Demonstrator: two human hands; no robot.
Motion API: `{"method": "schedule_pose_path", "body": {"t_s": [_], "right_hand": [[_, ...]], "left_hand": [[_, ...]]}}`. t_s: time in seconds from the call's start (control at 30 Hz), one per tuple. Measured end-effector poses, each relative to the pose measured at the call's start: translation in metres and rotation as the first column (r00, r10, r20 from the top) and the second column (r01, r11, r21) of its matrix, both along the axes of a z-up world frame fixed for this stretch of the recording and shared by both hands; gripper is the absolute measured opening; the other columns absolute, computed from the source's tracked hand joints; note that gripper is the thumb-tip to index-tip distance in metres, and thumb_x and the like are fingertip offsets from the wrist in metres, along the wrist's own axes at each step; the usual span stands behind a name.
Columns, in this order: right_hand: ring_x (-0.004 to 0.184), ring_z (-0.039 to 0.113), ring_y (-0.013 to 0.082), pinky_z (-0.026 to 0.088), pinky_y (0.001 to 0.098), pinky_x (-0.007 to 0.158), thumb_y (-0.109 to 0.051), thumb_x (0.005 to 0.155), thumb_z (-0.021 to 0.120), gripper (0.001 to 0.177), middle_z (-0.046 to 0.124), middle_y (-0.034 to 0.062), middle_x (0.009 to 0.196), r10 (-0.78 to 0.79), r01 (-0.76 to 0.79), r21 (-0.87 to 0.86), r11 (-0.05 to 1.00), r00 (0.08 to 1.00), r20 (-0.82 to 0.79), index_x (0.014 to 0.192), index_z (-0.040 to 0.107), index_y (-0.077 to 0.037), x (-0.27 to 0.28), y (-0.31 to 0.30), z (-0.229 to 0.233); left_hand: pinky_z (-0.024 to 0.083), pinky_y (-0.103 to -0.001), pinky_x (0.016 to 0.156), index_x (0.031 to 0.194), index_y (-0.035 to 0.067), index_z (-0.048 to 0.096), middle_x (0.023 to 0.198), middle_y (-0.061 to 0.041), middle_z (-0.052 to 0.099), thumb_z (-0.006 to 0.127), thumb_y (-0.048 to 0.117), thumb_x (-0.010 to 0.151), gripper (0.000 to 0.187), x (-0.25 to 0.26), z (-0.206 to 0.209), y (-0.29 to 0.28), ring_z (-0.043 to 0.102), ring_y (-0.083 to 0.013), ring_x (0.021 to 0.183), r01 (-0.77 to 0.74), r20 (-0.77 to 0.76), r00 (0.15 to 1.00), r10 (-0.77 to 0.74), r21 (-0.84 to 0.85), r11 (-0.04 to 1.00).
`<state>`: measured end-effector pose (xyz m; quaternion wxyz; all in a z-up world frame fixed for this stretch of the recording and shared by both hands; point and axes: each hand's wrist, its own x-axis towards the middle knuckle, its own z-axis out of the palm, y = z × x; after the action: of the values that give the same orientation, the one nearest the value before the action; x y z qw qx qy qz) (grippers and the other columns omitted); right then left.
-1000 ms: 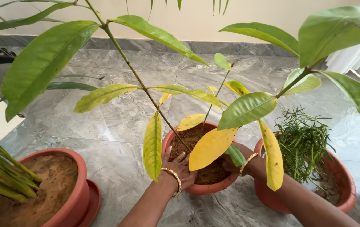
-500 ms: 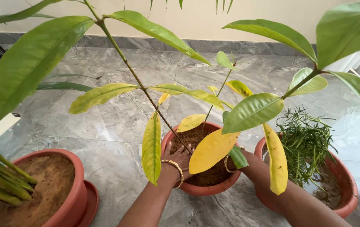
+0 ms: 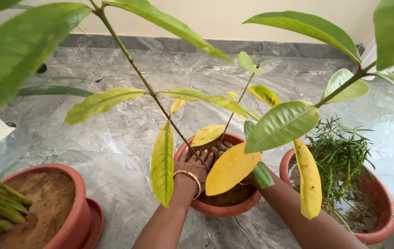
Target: The person waters several potted plants by scooping water from an orange bucket with a small metal cup and pouring it into the soil. The person also presses the soil around the base of the plants with their hands.
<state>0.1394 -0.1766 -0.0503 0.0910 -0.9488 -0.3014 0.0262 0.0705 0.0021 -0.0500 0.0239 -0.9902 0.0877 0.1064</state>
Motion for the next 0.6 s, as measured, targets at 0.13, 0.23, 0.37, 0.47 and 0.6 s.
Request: {"method": "schedule_pose_path", "body": {"t_s": [0.13, 0.23, 0.37, 0.47, 0.6], "right_hand": [[0.105, 0.069, 0.0351, 0.057, 0.0444, 0.089, -0.016, 0.078, 0.066, 0.037, 0.070, 0.0143, 0.113, -0.014, 0.014, -0.023, 1.000, 1.000, -0.018, 0.114, 0.072, -0.013, -0.006, -0.014, 0.001], [0.104, 0.069, 0.0353, 0.057, 0.0446, 0.089, -0.017, 0.078, 0.066, 0.037, 0.069, 0.0145, 0.113, -0.020, 0.018, -0.057, 0.998, 0.999, -0.035, 0.115, 0.072, -0.013, -0.021, -0.028, 0.004], [0.104, 0.069, 0.0355, 0.057, 0.0448, 0.088, -0.018, 0.079, 0.066, 0.037, 0.069, 0.0148, 0.114, -0.029, 0.027, -0.057, 0.998, 0.999, -0.035, 0.115, 0.072, -0.013, -0.035, -0.034, 0.009], [0.104, 0.069, 0.0357, 0.057, 0.0450, 0.088, -0.019, 0.079, 0.066, 0.037, 0.069, 0.0150, 0.114, 0.002, -0.002, -0.011, 1.000, 1.000, -0.012, 0.115, 0.072, -0.014, -0.039, -0.025, 0.008], [0.104, 0.069, 0.0360, 0.058, 0.0453, 0.087, -0.020, 0.080, 0.066, 0.036, 0.069, 0.0152, 0.114, 0.090, -0.089, 0.027, 0.996, 0.994, -0.054, 0.115, 0.072, -0.014, -0.055, -0.022, 0.002]], "left_hand": [[-0.002, -0.053, 0.125, 0.163, 0.019, 0.019, 0.170, -0.005, 0.016, 0.032, 0.049, 0.099, 0.071, -0.014, 0.005, 0.006, 0.018, -0.0247, 0.156, 0.017, -0.016, 1.000, -0.018, -0.031, 0.999], [-0.003, -0.055, 0.125, 0.162, 0.018, 0.023, 0.169, -0.010, 0.018, 0.034, 0.045, 0.099, 0.070, -0.036, 0.008, 0.013, 0.018, -0.0259, 0.156, 0.042, -0.062, 0.997, -0.044, -0.029, 0.999], [-0.002, -0.056, 0.125, 0.160, 0.015, 0.030, 0.169, -0.012, 0.023, 0.031, 0.043, 0.100, 0.066, -0.044, 0.017, 0.007, 0.023, -0.0279, 0.155, 0.016, -0.052, 0.998, -0.020, -0.064, 0.998], [-0.002, -0.053, 0.127, 0.159, 0.014, 0.033, 0.168, -0.012, 0.024, 0.028, 0.049, 0.102, 0.067, -0.052, 0.031, -0.004, 0.023, -0.0315, 0.154, -0.038, -0.057, 0.998, 0.034, -0.065, 0.997], [-0.004, -0.053, 0.129, 0.160, 0.015, 0.032, 0.167, -0.015, 0.026, 0.028, 0.054, 0.101, 0.071, -0.071, 0.041, -0.007, 0.027, -0.0273, 0.154, -0.018, -0.233, 0.972, -0.012, -0.126, 0.992]]}}
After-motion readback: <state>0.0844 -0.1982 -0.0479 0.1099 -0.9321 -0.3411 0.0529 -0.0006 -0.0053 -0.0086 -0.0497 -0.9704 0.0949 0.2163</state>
